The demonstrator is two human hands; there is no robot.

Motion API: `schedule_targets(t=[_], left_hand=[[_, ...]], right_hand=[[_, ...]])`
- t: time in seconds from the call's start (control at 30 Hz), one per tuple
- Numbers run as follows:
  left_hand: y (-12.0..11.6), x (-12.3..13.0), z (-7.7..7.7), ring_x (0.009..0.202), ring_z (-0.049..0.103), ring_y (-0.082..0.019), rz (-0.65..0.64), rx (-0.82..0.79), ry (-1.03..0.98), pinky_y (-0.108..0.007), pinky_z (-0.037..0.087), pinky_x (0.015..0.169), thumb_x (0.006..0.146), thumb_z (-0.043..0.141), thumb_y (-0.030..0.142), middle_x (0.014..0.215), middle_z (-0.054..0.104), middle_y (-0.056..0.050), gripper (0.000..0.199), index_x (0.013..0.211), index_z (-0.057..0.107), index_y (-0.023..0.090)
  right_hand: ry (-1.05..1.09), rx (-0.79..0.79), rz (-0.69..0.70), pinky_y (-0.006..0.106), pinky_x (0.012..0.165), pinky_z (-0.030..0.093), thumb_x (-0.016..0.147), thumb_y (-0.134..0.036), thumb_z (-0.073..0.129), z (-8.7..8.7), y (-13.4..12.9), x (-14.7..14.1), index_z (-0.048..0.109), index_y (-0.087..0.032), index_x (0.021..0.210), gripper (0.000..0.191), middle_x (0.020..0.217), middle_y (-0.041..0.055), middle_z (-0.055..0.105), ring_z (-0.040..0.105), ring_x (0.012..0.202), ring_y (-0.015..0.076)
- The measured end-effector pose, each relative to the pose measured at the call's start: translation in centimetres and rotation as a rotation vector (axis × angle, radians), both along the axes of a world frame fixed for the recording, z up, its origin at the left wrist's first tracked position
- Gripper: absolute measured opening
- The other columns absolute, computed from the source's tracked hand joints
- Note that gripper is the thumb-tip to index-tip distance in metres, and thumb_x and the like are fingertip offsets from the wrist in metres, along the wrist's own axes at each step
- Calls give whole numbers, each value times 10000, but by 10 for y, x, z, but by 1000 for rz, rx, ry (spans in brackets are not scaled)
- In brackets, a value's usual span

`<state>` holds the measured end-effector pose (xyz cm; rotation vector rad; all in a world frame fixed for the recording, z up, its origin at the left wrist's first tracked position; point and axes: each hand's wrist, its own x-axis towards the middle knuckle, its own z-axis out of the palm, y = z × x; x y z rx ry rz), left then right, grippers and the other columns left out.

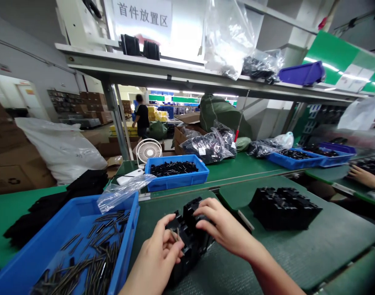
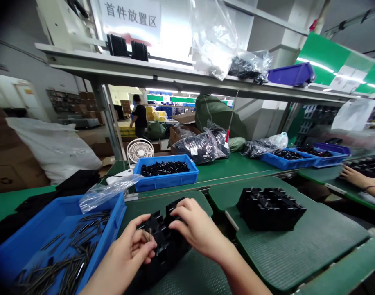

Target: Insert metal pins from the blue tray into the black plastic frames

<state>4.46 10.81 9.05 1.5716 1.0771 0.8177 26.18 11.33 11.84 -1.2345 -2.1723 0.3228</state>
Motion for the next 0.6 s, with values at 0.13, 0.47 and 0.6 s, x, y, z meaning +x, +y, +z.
schedule_targets(t=[0.13,0.47,0.6], left_hand=[[2,-4,0,702,624,-167,-6,80,68,-274,500,655,856,489,308,760,605,21,494,1310,308,236],[14,-4,2,752,597,-176,122,2,-185,-291,484,684,762,594,302,857,637,-62,275,987,550,151],[18,-6,3,634,551,-135,128,-62,-193,-246,436,591,696,686,314,685,616,-18,214,788,609,137]], right_hand=[[-7,-51,169,274,837,418,914,-331,555,13,2,-39,604,-190,952,154,968,34,568,501,945,166],[245,-229,128,192,605,349,856,-275,621,9,21,-54,549,-164,726,186,725,-43,590,510,685,94],[257,-243,143,182,597,344,835,-190,614,7,25,-51,564,-161,733,117,722,-46,601,515,678,90]])
